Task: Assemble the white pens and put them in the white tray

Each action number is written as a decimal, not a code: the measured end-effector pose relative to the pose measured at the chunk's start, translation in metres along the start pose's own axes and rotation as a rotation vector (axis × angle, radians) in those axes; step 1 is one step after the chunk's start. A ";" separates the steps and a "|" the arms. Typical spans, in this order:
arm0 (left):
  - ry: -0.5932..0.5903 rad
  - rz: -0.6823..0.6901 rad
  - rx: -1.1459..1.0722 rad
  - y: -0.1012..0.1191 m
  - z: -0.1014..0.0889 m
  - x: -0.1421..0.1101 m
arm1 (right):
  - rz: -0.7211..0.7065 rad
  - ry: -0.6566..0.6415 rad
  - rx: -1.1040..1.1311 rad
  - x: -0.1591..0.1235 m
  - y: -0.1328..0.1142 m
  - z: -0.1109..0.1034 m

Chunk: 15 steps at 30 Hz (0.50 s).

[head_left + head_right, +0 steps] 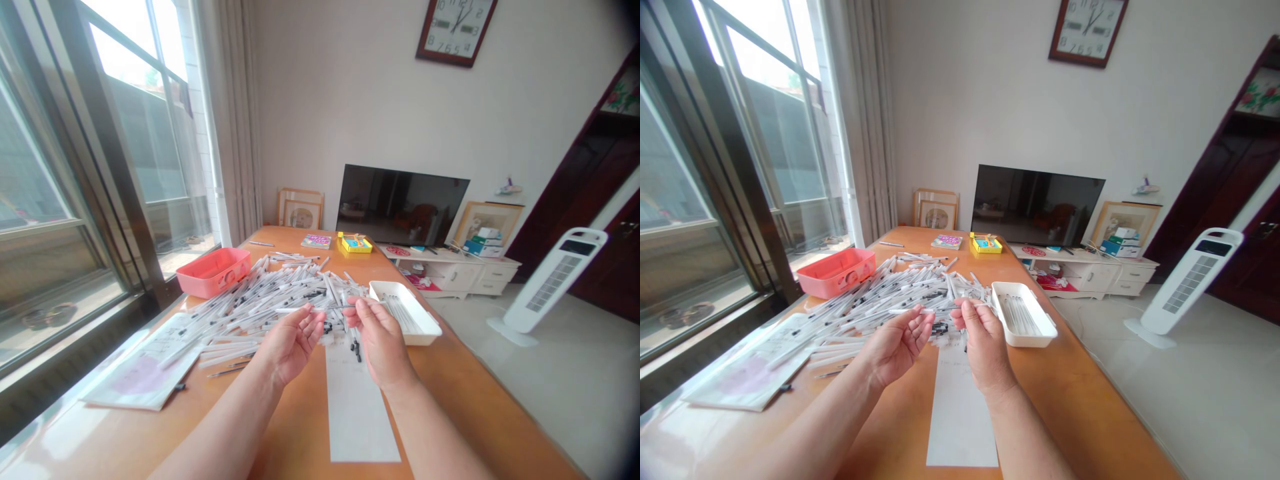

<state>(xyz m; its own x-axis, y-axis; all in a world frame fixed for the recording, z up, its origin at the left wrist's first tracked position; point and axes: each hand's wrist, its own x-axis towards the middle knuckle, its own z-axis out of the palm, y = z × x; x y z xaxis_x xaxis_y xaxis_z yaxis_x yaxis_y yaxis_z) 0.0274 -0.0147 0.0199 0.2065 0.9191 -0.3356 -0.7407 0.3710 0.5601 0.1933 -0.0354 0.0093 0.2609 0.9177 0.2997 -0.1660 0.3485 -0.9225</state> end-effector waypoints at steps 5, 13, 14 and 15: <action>-0.002 -0.009 -0.015 -0.004 0.004 -0.003 | 0.001 0.001 -0.030 0.001 -0.001 -0.001; -0.029 -0.025 -0.003 -0.009 0.002 -0.003 | 0.022 -0.047 -0.047 -0.001 -0.003 0.001; -0.043 -0.028 -0.002 -0.011 0.002 -0.003 | 0.037 -0.063 -0.060 -0.002 -0.003 0.002; -0.055 -0.031 -0.005 -0.012 0.002 -0.003 | 0.055 -0.084 -0.072 -0.003 -0.003 0.002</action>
<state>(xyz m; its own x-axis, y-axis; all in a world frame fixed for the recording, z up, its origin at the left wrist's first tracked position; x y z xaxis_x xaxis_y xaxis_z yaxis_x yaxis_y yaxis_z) 0.0366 -0.0215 0.0155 0.2641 0.9131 -0.3107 -0.7368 0.3989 0.5459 0.1908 -0.0382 0.0115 0.1718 0.9490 0.2644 -0.1086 0.2850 -0.9524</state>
